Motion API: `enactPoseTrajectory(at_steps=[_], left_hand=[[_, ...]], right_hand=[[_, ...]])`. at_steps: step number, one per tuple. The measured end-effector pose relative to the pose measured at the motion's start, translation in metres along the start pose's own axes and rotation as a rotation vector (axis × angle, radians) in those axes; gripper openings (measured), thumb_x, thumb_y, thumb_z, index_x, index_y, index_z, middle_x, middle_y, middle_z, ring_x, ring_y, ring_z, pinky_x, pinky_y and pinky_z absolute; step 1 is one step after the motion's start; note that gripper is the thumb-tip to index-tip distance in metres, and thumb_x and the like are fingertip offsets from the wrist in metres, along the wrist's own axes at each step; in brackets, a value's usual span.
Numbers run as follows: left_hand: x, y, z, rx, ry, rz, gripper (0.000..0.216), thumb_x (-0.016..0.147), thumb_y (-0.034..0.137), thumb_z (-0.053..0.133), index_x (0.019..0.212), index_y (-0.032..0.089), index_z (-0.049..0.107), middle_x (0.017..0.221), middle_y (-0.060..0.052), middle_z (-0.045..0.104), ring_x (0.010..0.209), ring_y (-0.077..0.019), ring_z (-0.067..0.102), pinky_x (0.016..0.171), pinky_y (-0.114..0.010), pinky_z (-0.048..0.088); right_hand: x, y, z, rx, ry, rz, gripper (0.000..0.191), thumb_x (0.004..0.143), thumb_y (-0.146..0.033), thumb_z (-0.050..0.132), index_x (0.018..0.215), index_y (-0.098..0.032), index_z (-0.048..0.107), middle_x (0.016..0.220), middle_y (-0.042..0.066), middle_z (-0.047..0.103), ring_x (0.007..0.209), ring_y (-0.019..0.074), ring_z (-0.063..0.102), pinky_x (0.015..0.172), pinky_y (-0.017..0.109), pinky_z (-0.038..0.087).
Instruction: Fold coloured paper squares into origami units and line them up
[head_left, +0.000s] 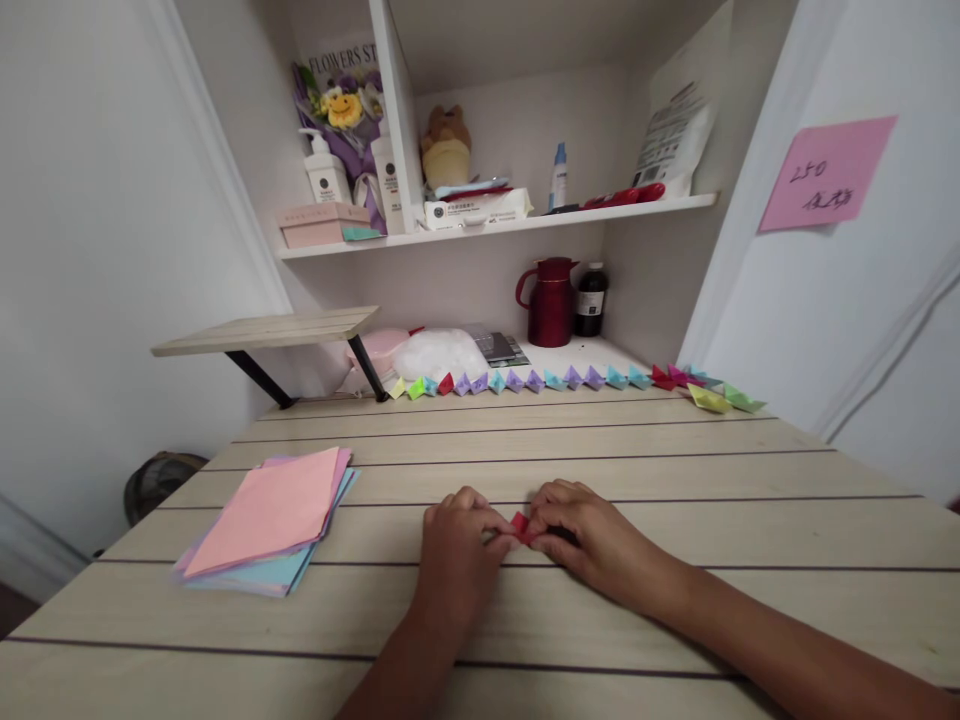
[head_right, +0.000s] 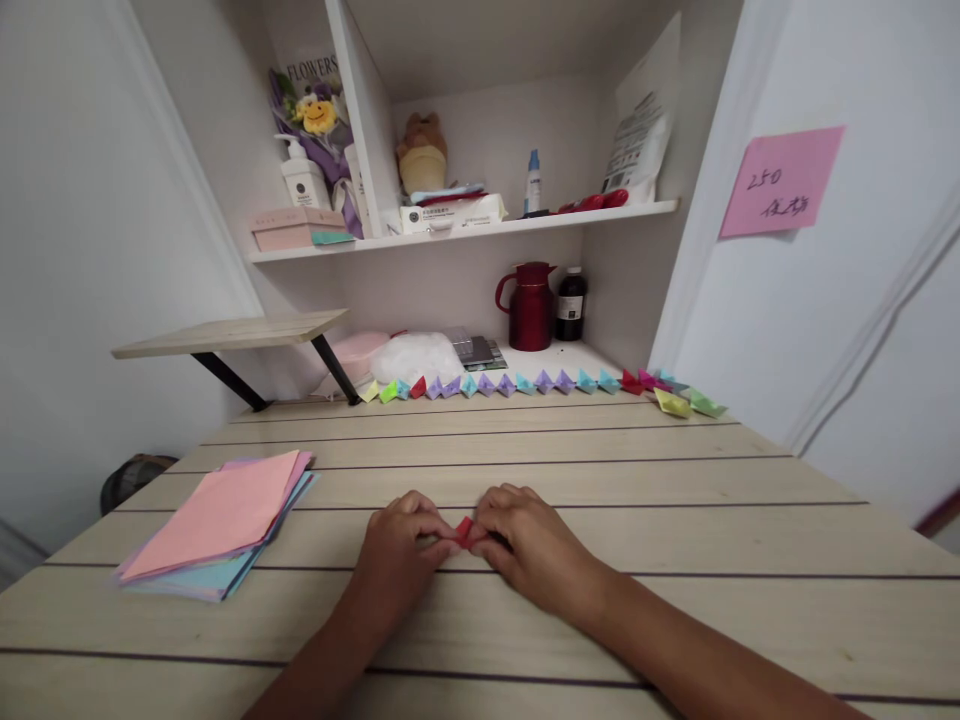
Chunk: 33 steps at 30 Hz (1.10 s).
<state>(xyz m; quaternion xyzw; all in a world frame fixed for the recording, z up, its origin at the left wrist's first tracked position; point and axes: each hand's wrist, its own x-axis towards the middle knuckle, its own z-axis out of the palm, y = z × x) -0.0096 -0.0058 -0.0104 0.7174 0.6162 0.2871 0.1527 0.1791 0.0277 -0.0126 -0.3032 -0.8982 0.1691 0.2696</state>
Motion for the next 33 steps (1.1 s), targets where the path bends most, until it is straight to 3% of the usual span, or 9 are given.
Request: enactPoseTrajectory(at_steps=[12,17,20,33], left_hand=[[0.01,0.004,-0.007,-0.07,-0.08,-0.161,0.004,0.067,0.031,0.071,0.067,0.028,0.074,0.097,0.001,0.063,0.099,-0.0213,0.056,0.093,-0.04,0.032],[0.011,0.004,-0.006,-0.046,-0.07,-0.146,0.003,0.068,0.03,0.071,0.067,0.03,0.074,0.095,0.003,0.063,0.097,-0.0195,0.057,0.09,-0.039,0.033],[0.012,0.003,-0.005,-0.041,-0.064,-0.135,0.002,0.067,0.031,0.072,0.066,0.03,0.074,0.095,0.003,0.064,0.096,-0.0191,0.057,0.09,-0.038,0.034],[0.012,-0.001,0.006,0.012,0.028,-0.041,0.006,0.073,0.031,0.07,0.069,0.028,0.071,0.089,0.002,0.063,0.093,-0.0183,0.057,0.084,-0.036,0.034]], right_hand=[[-0.002,0.017,-0.012,0.022,0.032,0.194,0.023,0.089,-0.033,0.057,0.071,-0.021,0.065,0.105,0.005,0.066,0.1,0.0212,0.058,0.088,0.037,0.043],[-0.003,0.011,-0.012,0.049,-0.002,0.191,0.021,0.088,-0.042,0.056,0.083,-0.025,0.067,0.114,0.004,0.064,0.109,0.0242,0.054,0.095,0.042,0.038],[-0.002,0.012,-0.008,0.048,0.012,0.191,0.015,0.084,-0.038,0.063,0.078,-0.025,0.066,0.11,0.003,0.066,0.106,0.0235,0.056,0.094,0.041,0.039],[0.002,0.011,0.0,-0.074,0.08,0.206,0.02,0.086,-0.025,0.057,0.066,-0.021,0.057,0.1,0.002,0.067,0.096,0.0205,0.058,0.085,0.039,0.042]])
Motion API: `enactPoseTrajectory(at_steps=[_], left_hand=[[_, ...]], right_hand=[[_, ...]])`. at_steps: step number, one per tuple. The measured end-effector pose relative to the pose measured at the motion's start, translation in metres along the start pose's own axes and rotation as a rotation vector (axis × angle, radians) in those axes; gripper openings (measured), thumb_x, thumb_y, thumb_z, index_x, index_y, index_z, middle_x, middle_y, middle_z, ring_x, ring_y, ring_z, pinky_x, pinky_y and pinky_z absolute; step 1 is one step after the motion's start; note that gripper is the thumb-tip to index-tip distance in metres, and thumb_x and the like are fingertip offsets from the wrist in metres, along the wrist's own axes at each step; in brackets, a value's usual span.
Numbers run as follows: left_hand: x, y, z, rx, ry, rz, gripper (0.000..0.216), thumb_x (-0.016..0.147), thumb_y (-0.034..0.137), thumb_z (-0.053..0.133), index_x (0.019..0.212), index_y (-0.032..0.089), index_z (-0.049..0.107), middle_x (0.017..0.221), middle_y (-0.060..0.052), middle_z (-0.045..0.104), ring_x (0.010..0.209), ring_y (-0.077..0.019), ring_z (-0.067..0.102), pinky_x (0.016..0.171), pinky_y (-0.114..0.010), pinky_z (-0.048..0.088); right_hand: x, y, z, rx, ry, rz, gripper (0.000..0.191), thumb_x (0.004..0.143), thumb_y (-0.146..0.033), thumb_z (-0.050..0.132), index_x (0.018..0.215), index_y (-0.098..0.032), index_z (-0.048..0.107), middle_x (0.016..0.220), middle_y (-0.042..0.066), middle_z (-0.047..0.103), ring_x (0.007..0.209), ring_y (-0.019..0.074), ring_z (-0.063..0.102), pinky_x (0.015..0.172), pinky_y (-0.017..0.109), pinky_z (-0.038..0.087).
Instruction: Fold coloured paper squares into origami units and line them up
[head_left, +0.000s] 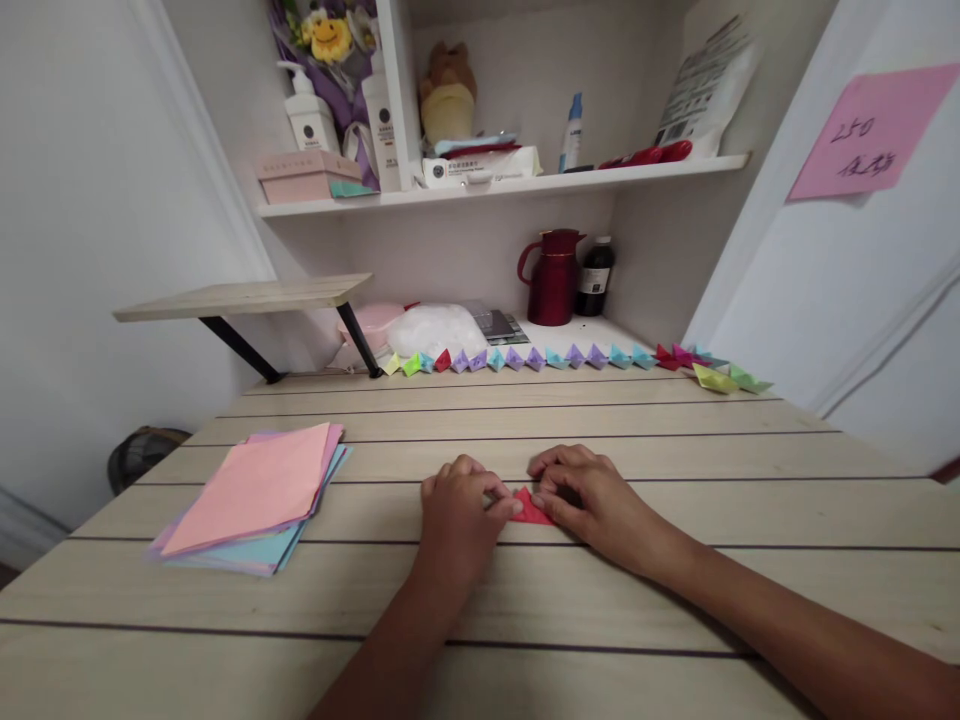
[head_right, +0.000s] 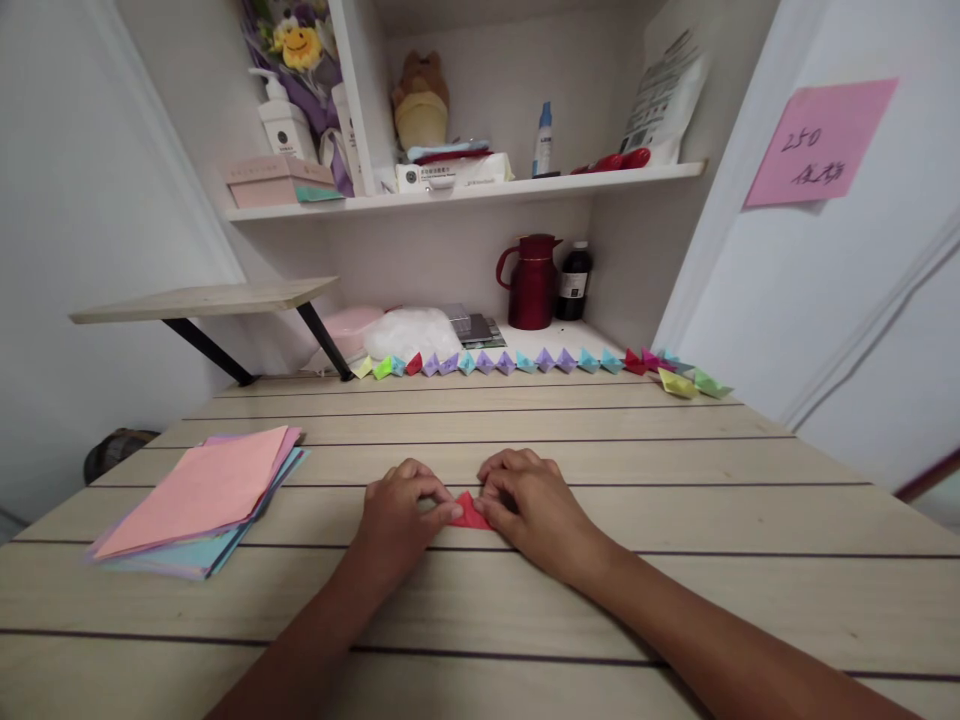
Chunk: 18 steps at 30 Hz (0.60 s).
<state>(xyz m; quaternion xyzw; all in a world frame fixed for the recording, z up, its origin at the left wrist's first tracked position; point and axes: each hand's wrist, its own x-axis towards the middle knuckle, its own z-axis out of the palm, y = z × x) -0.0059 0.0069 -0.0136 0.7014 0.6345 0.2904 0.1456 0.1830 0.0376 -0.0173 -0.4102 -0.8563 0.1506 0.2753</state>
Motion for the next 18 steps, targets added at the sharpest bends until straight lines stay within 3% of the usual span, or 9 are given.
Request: enactPoseTrajectory(at_steps=[7,18], left_hand=[[0.0006,0.0027,0.0008,0.013,-0.003,0.024,0.012,0.074,0.029,0.069,0.065,0.023,0.065,0.085,0.002,0.063,0.09,-0.0174,0.057,0.081,-0.034,0.033],[0.0004,0.0014,0.0081,0.076,0.049,0.04,0.017,0.075,0.03,0.07,0.066,0.02,0.059,0.084,0.001,0.06,0.087,-0.0176,0.057,0.078,-0.034,0.031]], right_hand=[[-0.0014,-0.0016,-0.0014,-0.022,-0.016,-0.002,0.024,0.088,-0.037,0.056,0.07,-0.022,0.059,0.103,0.003,0.065,0.098,0.0217,0.056,0.086,0.04,0.04],[-0.0022,-0.0009,0.0014,-0.028,-0.009,0.022,0.017,0.082,-0.033,0.066,0.076,-0.022,0.055,0.098,0.003,0.064,0.095,0.022,0.056,0.087,0.041,0.039]])
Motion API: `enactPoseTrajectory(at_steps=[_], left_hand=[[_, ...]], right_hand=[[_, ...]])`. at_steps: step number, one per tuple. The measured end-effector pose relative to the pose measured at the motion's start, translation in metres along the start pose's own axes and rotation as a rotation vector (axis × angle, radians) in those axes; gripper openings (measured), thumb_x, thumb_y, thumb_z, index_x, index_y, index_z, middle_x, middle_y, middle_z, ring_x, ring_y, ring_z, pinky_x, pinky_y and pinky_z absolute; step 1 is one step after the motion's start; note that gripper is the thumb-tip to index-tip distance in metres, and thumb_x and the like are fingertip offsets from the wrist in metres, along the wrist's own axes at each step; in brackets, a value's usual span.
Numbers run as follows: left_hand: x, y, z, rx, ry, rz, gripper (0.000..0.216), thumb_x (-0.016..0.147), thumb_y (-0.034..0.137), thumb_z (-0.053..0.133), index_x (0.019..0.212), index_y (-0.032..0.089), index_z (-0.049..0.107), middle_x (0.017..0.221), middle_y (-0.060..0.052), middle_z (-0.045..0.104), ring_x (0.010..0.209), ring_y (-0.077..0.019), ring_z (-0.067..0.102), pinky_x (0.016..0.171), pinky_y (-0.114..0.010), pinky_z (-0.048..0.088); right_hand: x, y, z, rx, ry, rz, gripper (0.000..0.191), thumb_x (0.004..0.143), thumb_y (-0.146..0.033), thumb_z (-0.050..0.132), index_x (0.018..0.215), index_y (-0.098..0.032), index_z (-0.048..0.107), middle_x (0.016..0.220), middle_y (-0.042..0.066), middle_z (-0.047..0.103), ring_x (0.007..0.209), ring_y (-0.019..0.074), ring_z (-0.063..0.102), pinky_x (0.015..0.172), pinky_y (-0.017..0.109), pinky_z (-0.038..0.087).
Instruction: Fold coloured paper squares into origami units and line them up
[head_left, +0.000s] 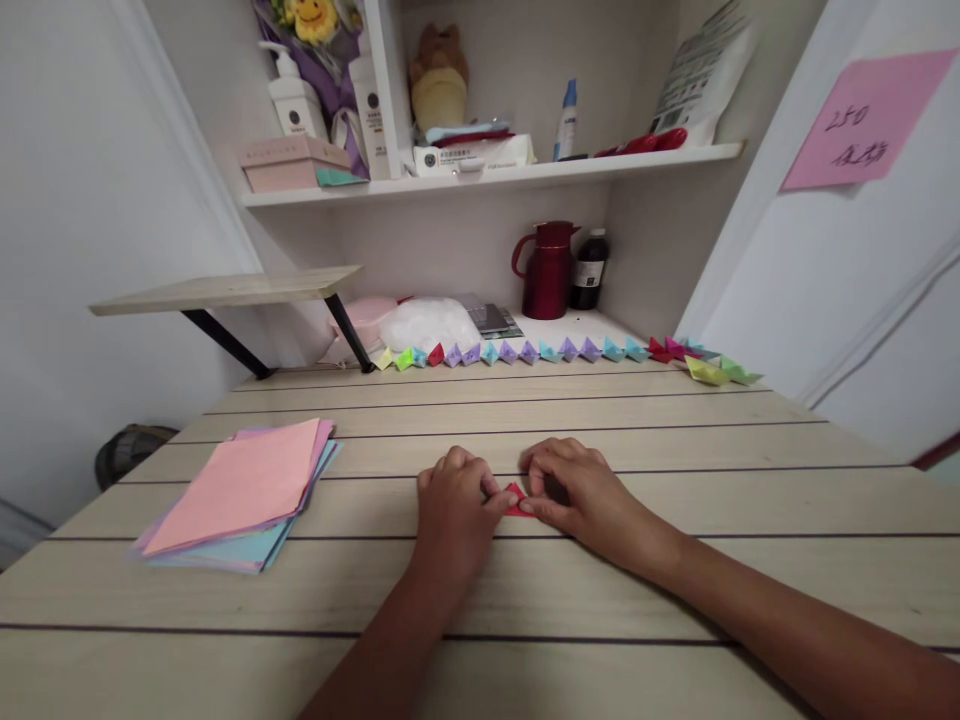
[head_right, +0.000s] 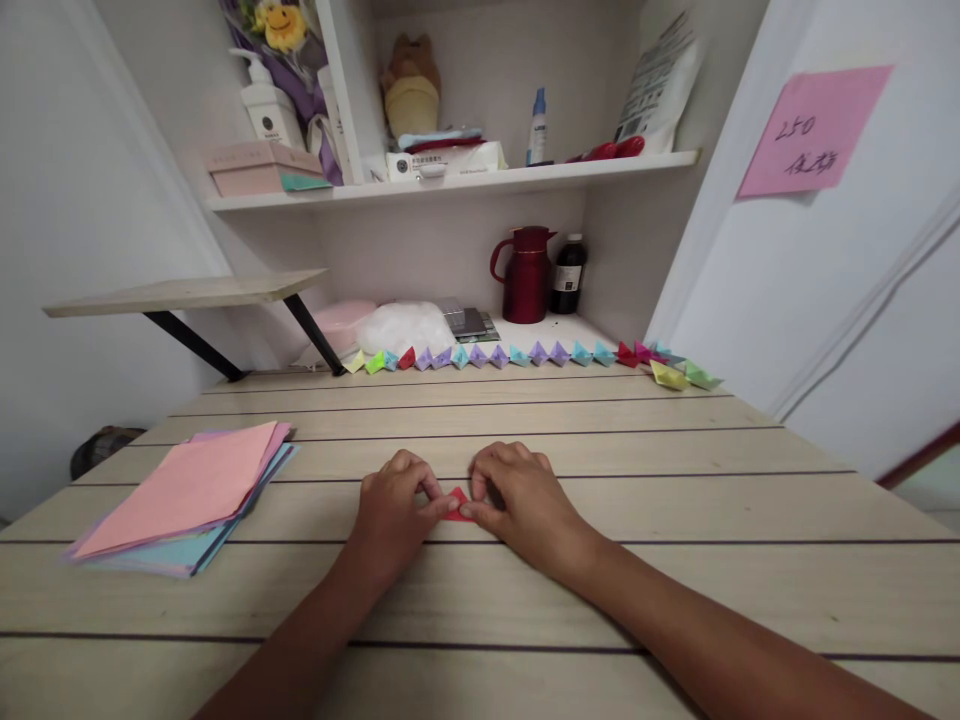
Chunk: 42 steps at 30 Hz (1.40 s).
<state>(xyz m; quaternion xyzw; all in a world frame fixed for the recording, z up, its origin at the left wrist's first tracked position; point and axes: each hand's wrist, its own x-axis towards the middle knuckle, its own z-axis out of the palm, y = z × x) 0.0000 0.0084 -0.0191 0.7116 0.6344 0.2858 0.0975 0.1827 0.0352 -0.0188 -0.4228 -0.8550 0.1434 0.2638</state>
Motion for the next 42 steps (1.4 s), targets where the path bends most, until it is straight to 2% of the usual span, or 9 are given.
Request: enactPoseTrajectory(at_steps=[3,7,13,16,19,23,30,36,42], left_hand=[[-0.001,-0.001,0.001,0.015,0.011,0.011,0.016,0.075,0.03,0.07,0.07,0.021,0.058,0.088,0.001,0.059,0.089,-0.0176,0.057,0.077,-0.033,0.032],[0.0,0.001,0.0,0.084,0.016,-0.005,0.017,0.077,0.033,0.068,0.073,0.021,0.057,0.091,0.0,0.059,0.092,-0.0193,0.056,0.076,-0.033,0.032],[0.001,-0.002,-0.008,0.081,0.001,-0.036,0.013,0.08,0.028,0.063,0.072,0.021,0.056,0.089,0.0,0.06,0.091,-0.0187,0.056,0.079,-0.033,0.033],[0.0,-0.006,-0.012,-0.016,0.014,-0.024,0.009,0.082,0.02,0.059,0.074,0.022,0.056,0.086,0.001,0.062,0.086,-0.0163,0.058,0.081,-0.032,0.036],[-0.002,-0.009,-0.012,-0.109,0.011,0.002,0.004,0.081,0.022,0.062,0.082,0.023,0.058,0.091,0.002,0.062,0.083,-0.0146,0.058,0.083,-0.032,0.037],[-0.003,-0.008,-0.009,-0.012,-0.045,0.038,0.016,0.078,0.03,0.066,0.092,0.025,0.059,0.1,0.0,0.061,0.096,-0.0192,0.056,0.087,-0.035,0.034],[-0.003,-0.005,-0.012,0.103,-0.109,0.041,0.016,0.083,0.035,0.059,0.096,0.026,0.057,0.107,-0.002,0.056,0.107,-0.0223,0.052,0.092,-0.041,0.031],[0.0,-0.003,-0.015,0.083,-0.158,0.016,0.019,0.08,0.036,0.061,0.096,0.027,0.056,0.107,-0.001,0.056,0.107,-0.0219,0.052,0.096,-0.042,0.03],[0.0,-0.013,-0.016,-0.042,-0.123,0.063,0.017,0.077,0.028,0.063,0.094,0.029,0.062,0.103,0.001,0.059,0.105,-0.0198,0.054,0.097,-0.039,0.031]], right_hand=[[-0.001,-0.004,0.0,0.017,0.019,0.013,0.015,0.081,-0.028,0.066,0.084,-0.023,0.053,0.098,0.003,0.063,0.092,0.0204,0.056,0.083,0.038,0.042],[-0.003,-0.01,0.0,-0.018,0.005,-0.082,0.016,0.083,-0.017,0.06,0.097,-0.025,0.058,0.112,0.003,0.061,0.103,0.02,0.055,0.086,0.037,0.042],[-0.005,-0.015,-0.002,-0.158,-0.031,-0.161,0.018,0.091,-0.021,0.052,0.094,-0.026,0.069,0.104,0.004,0.069,0.096,0.0214,0.06,0.086,0.039,0.043],[-0.005,-0.016,-0.002,-0.213,-0.016,-0.188,0.023,0.093,-0.022,0.049,0.094,-0.026,0.072,0.104,0.005,0.07,0.094,0.0218,0.062,0.084,0.04,0.045],[-0.006,-0.015,0.0,-0.232,-0.004,-0.203,0.024,0.093,-0.022,0.049,0.092,-0.026,0.073,0.103,0.005,0.071,0.093,0.0214,0.063,0.084,0.039,0.046],[-0.008,-0.012,0.001,-0.215,-0.001,-0.222,0.023,0.093,-0.025,0.05,0.095,-0.027,0.072,0.104,0.005,0.07,0.093,0.0208,0.062,0.083,0.037,0.048],[-0.003,-0.009,0.0,-0.091,-0.009,-0.19,0.02,0.093,-0.031,0.052,0.092,-0.026,0.071,0.103,0.004,0.069,0.094,0.0203,0.06,0.085,0.036,0.047],[0.002,-0.012,0.007,-0.152,-0.037,-0.192,0.012,0.091,-0.024,0.053,0.088,-0.023,0.065,0.099,0.005,0.067,0.092,0.0211,0.058,0.082,0.037,0.046],[0.0,-0.013,0.005,-0.19,-0.054,-0.22,0.013,0.091,-0.022,0.05,0.089,-0.024,0.063,0.103,0.006,0.067,0.095,0.0217,0.058,0.083,0.038,0.046]])
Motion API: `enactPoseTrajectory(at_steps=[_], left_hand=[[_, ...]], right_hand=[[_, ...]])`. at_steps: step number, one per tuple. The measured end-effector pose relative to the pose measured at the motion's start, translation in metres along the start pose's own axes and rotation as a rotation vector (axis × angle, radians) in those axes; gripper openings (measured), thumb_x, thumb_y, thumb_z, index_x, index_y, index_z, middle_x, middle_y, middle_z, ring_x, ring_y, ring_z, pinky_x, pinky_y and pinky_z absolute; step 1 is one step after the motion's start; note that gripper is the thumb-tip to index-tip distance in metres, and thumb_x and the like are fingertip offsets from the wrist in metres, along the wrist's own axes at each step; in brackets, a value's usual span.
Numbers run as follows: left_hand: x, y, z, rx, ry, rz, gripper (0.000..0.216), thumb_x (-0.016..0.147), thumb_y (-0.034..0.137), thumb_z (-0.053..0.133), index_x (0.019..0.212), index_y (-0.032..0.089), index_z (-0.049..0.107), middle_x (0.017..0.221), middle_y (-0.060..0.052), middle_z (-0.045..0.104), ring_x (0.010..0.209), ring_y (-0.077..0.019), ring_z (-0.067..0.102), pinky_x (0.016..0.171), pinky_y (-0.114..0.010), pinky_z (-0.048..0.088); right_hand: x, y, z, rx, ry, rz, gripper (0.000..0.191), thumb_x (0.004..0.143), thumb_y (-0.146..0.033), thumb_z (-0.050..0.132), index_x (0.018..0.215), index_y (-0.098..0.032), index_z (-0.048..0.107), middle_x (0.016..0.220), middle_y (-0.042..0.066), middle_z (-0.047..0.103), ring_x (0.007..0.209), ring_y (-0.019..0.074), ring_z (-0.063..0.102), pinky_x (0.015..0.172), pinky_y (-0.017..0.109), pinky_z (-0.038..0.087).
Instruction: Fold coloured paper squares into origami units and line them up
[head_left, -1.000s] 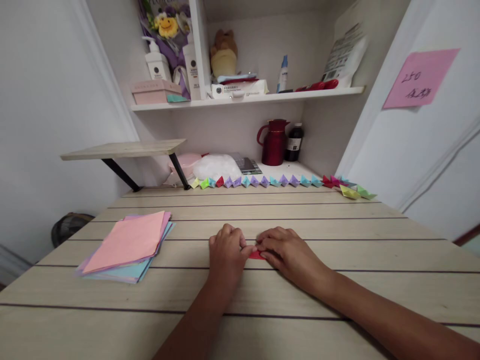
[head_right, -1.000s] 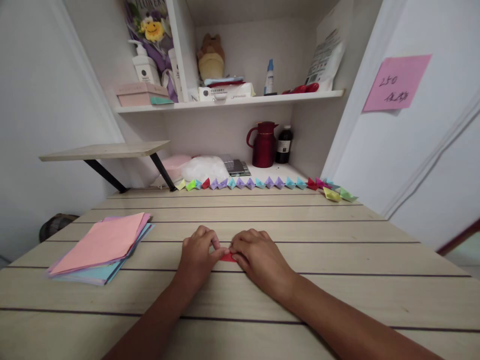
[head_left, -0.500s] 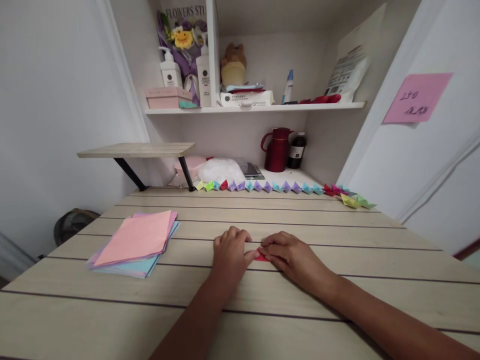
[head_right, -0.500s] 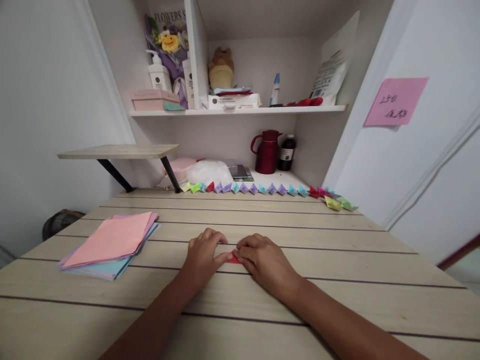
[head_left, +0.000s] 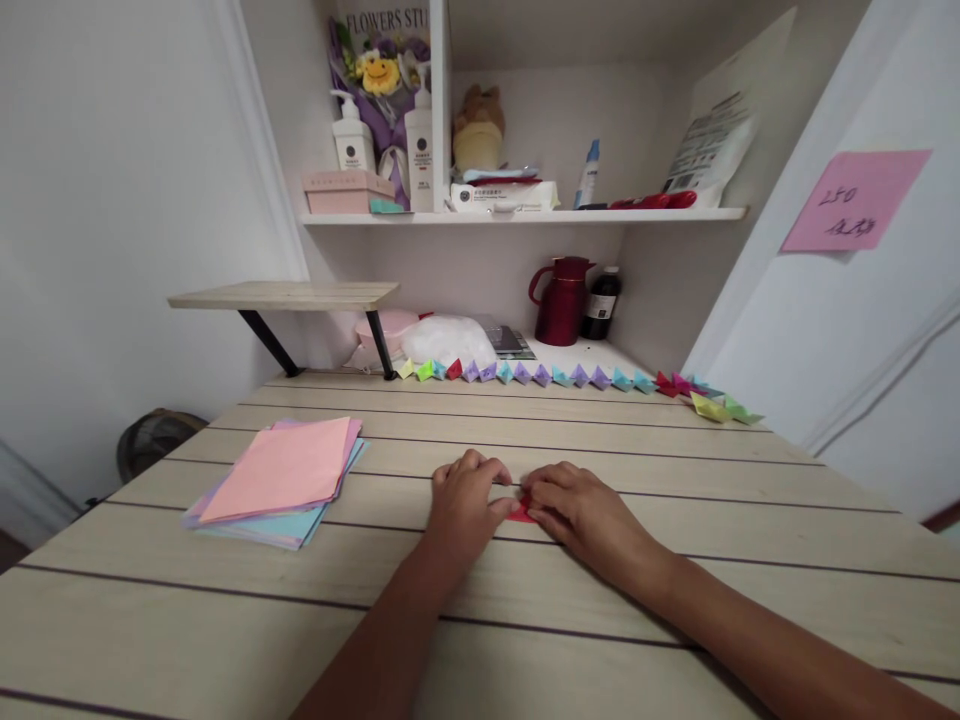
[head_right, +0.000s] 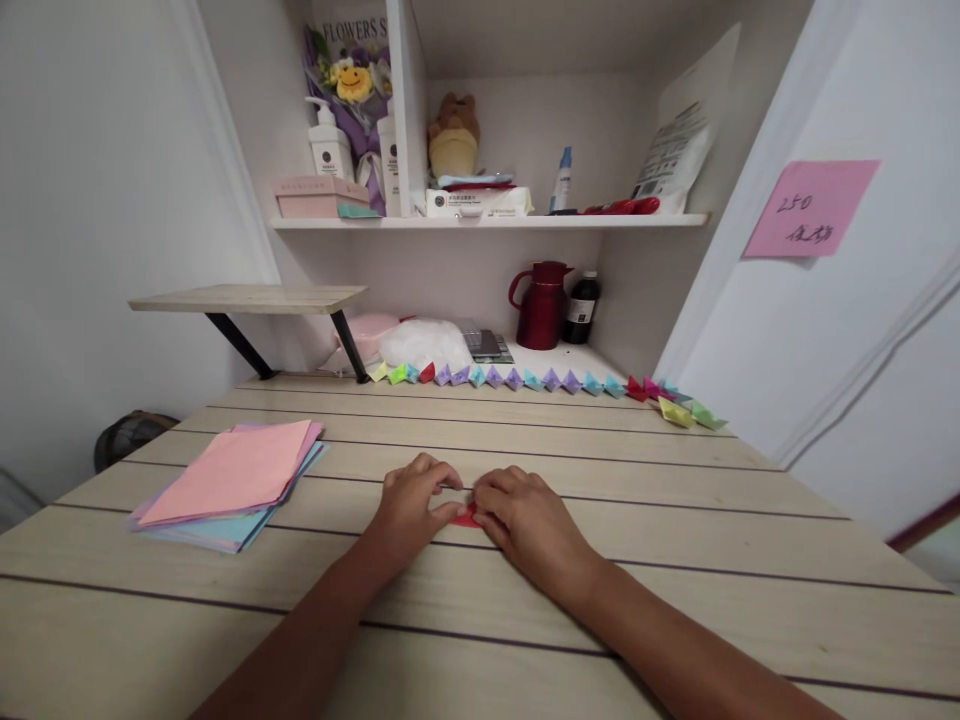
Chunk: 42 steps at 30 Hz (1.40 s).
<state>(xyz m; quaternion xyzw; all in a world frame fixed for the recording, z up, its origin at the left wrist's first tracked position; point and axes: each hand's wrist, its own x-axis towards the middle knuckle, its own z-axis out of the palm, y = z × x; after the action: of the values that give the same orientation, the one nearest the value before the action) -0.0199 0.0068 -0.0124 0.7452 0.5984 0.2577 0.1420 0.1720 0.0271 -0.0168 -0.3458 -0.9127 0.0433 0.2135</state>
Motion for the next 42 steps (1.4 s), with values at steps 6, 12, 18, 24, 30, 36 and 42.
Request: enactPoseTrajectory(at_steps=[6,12,18,24,30,36,42], left_hand=[[-0.004,-0.005,-0.011,-0.143,-0.102,0.172,0.021,0.08,0.021,0.06,0.094,0.032,0.071,0.1,0.002,0.061,0.099,-0.016,0.057,0.093,-0.029,0.036],[-0.002,-0.003,-0.011,-0.034,-0.125,0.232,0.019,0.08,0.029,0.065,0.097,0.034,0.07,0.095,0.002,0.063,0.099,-0.0178,0.057,0.087,-0.031,0.036],[0.001,0.003,-0.006,0.043,-0.137,0.271,0.022,0.088,0.022,0.05,0.089,0.028,0.071,0.084,0.002,0.066,0.082,-0.0148,0.06,0.08,-0.029,0.037],[0.005,0.001,0.0,0.014,-0.106,0.234,0.018,0.089,0.027,0.052,0.088,0.026,0.07,0.086,0.002,0.069,0.083,-0.0156,0.061,0.08,-0.03,0.038],[0.006,0.0,0.001,0.068,-0.087,0.244,0.012,0.08,0.033,0.064,0.089,0.025,0.066,0.08,0.003,0.065,0.075,-0.0148,0.059,0.078,-0.029,0.039],[0.008,0.004,0.001,0.106,-0.072,0.246,0.013,0.084,0.025,0.056,0.084,0.022,0.068,0.075,0.0,0.066,0.071,-0.0153,0.058,0.076,-0.03,0.039],[0.011,-0.005,0.009,-0.093,-0.03,0.175,0.012,0.08,0.027,0.062,0.086,0.023,0.072,0.071,0.001,0.066,0.066,-0.0143,0.056,0.068,-0.027,0.04]], right_hand=[[-0.002,0.005,-0.005,0.06,-0.007,-0.004,0.014,0.092,-0.025,0.051,0.088,-0.025,0.065,0.107,0.005,0.067,0.097,0.0216,0.059,0.085,0.039,0.045],[-0.003,0.004,-0.008,0.048,-0.042,-0.014,0.02,0.088,-0.043,0.058,0.094,-0.024,0.063,0.112,0.007,0.065,0.101,0.0244,0.058,0.086,0.041,0.046],[-0.003,0.001,-0.006,-0.013,-0.017,-0.048,0.012,0.09,-0.029,0.055,0.095,-0.022,0.063,0.107,0.008,0.067,0.096,0.0236,0.06,0.083,0.04,0.048],[-0.002,-0.004,-0.004,-0.136,-0.016,-0.107,0.021,0.095,-0.022,0.045,0.101,-0.02,0.065,0.099,0.008,0.07,0.094,0.0234,0.062,0.083,0.04,0.05],[0.0,-0.002,-0.002,-0.119,0.016,-0.129,0.023,0.094,-0.019,0.045,0.103,-0.02,0.066,0.097,0.008,0.07,0.095,0.0229,0.062,0.083,0.038,0.051],[0.001,0.003,-0.002,-0.056,0.024,-0.078,0.023,0.093,-0.021,0.046,0.102,-0.021,0.066,0.103,0.007,0.07,0.095,0.0212,0.062,0.083,0.036,0.051],[0.006,0.008,-0.003,-0.063,0.004,-0.081,0.02,0.092,-0.032,0.053,0.103,-0.022,0.067,0.104,0.006,0.07,0.095,0.0213,0.062,0.085,0.036,0.049]])
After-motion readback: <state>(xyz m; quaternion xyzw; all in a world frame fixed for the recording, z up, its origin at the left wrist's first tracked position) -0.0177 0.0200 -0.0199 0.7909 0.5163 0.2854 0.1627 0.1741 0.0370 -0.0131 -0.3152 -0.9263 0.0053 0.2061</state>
